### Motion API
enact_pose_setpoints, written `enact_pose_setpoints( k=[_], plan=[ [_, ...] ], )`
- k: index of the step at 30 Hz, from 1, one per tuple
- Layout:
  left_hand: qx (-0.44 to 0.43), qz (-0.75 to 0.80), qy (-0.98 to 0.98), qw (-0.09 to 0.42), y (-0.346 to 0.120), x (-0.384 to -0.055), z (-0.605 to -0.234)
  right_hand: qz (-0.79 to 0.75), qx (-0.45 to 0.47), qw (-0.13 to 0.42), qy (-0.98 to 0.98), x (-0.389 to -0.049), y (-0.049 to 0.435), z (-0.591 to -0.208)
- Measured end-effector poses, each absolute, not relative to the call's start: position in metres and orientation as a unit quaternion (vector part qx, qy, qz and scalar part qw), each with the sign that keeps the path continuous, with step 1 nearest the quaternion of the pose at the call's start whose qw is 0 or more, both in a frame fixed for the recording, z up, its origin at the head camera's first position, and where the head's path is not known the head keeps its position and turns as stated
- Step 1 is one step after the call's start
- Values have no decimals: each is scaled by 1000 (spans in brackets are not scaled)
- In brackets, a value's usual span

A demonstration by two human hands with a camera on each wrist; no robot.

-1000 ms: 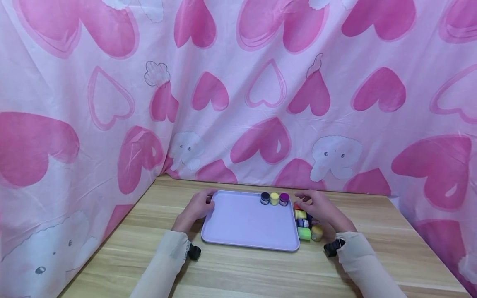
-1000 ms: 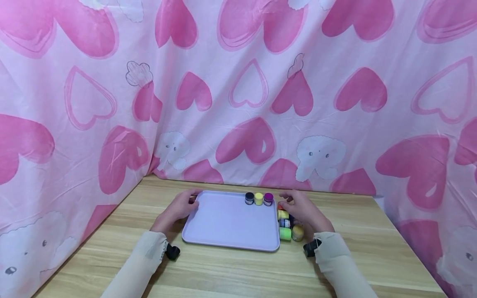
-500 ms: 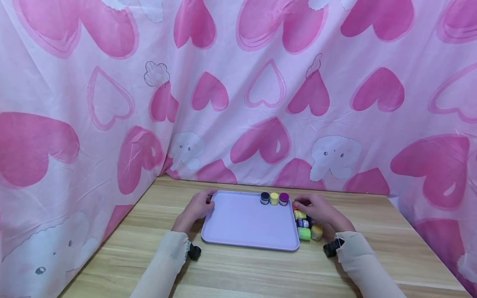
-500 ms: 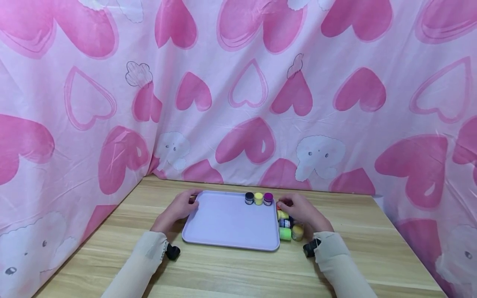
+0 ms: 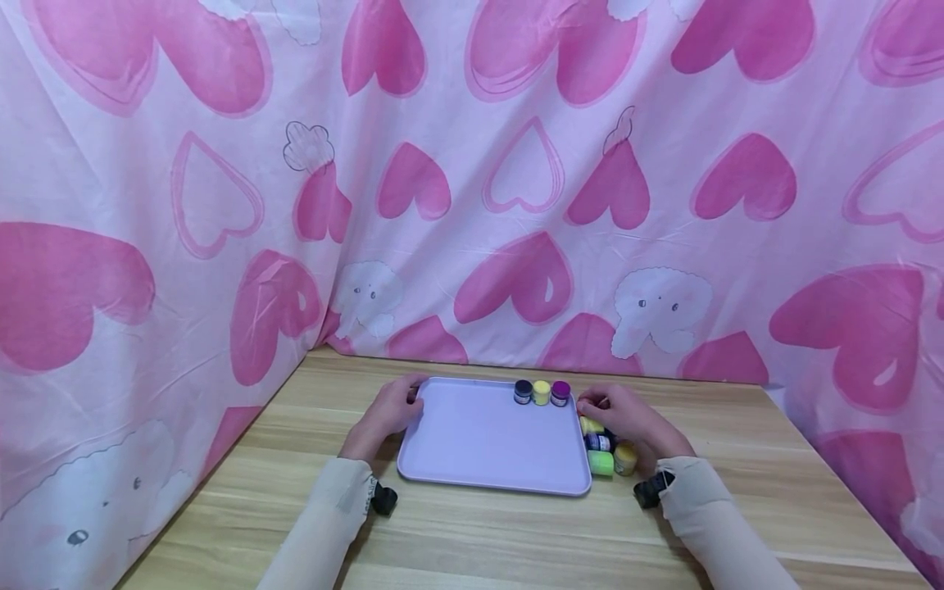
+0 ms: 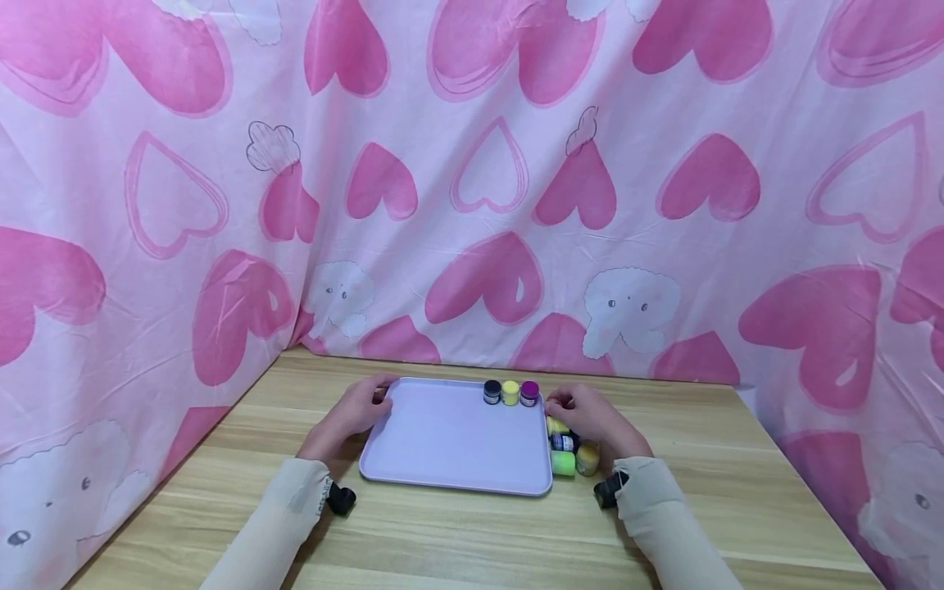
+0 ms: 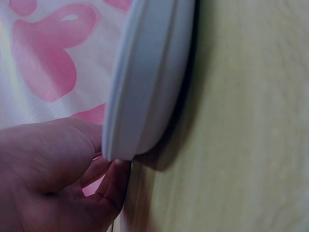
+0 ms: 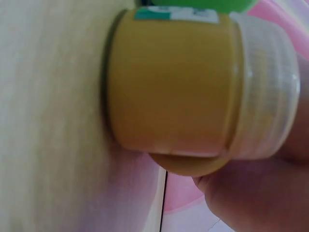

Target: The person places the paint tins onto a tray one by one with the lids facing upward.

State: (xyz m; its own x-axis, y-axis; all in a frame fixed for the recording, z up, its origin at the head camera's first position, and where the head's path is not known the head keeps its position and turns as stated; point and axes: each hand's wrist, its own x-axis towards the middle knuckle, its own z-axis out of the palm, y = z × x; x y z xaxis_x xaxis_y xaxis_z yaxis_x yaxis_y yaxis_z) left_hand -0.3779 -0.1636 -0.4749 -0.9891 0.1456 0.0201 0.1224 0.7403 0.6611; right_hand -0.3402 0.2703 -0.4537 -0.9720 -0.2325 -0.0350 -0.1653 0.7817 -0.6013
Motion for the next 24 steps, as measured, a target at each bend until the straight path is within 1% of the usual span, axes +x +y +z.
enact_pose_setpoints(
  k=[10, 18, 24],
  plan=[
    [73, 357, 931, 15, -162, -377, -474, -350, -60, 49, 933, -338, 269, -451],
    [65, 356, 932, 22, -161, -379, -475, -339, -76, 38, 937, -342, 272, -451],
    [64, 358, 931, 23, -162, -379, -475, -340, -91, 43, 935, -340, 271, -449]
  ],
)
